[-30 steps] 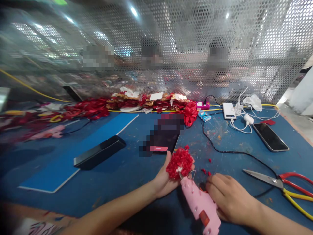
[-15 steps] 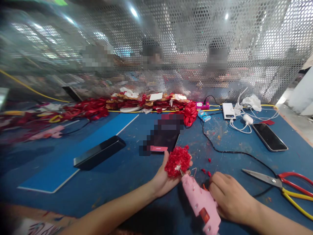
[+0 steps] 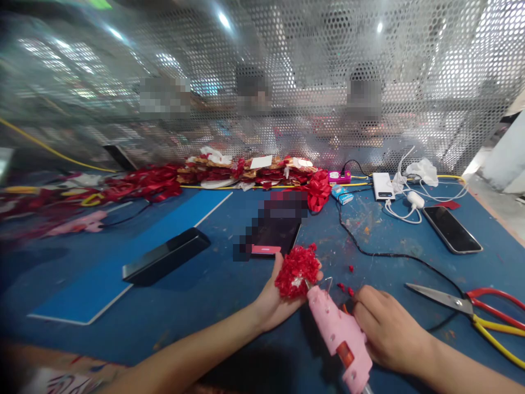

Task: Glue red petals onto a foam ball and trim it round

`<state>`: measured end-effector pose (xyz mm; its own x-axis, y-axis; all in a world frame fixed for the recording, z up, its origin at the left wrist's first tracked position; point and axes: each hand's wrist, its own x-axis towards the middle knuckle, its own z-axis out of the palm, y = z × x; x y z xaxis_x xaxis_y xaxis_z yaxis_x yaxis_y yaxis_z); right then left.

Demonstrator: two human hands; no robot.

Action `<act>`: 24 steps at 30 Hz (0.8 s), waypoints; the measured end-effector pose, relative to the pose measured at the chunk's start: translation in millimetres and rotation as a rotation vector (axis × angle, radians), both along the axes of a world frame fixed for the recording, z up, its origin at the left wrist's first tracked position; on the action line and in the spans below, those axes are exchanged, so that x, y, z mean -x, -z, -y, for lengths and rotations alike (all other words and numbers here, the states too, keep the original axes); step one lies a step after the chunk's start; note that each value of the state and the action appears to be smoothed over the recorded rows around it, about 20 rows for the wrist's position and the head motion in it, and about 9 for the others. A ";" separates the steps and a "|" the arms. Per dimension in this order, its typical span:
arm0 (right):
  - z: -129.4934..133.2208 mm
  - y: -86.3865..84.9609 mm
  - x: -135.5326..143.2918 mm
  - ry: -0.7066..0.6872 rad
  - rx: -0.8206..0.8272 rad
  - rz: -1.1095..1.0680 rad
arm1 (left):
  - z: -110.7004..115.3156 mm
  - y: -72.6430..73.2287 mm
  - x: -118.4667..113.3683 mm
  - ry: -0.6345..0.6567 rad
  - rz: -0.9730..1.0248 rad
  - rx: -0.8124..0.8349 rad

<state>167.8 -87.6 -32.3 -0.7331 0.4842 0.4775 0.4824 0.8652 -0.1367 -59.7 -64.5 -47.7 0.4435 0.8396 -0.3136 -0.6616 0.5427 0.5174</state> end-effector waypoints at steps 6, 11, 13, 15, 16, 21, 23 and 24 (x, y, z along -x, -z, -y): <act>-0.7 -5.7 -0.1 -0.021 -0.068 -0.023 | 0.7 -1.2 0.6 -0.014 0.003 0.009; 0.0 -2.1 -0.8 -0.046 -0.063 -0.015 | 1.3 1.4 1.8 -0.002 -0.013 0.009; 0.7 1.7 -1.7 -0.051 -0.001 0.011 | 1.6 2.6 2.2 0.002 -0.019 0.004; 1.6 4.6 -2.3 -0.040 0.029 0.025 | 1.9 3.2 2.5 0.013 -0.023 0.003; 2.1 5.4 -2.3 -0.033 0.027 0.026 | 2.0 3.2 2.6 0.019 -0.023 0.003; 2.6 3.2 0.3 -0.024 -0.026 0.007 | 2.1 4.3 3.2 0.027 -0.016 -0.004; 2.1 0.4 1.4 -0.039 -0.022 -0.006 | 1.9 6.0 3.4 0.034 -0.019 -0.009; 1.8 -1.3 1.9 -0.046 -0.025 -0.013 | 1.7 6.9 3.3 0.034 -0.021 -0.009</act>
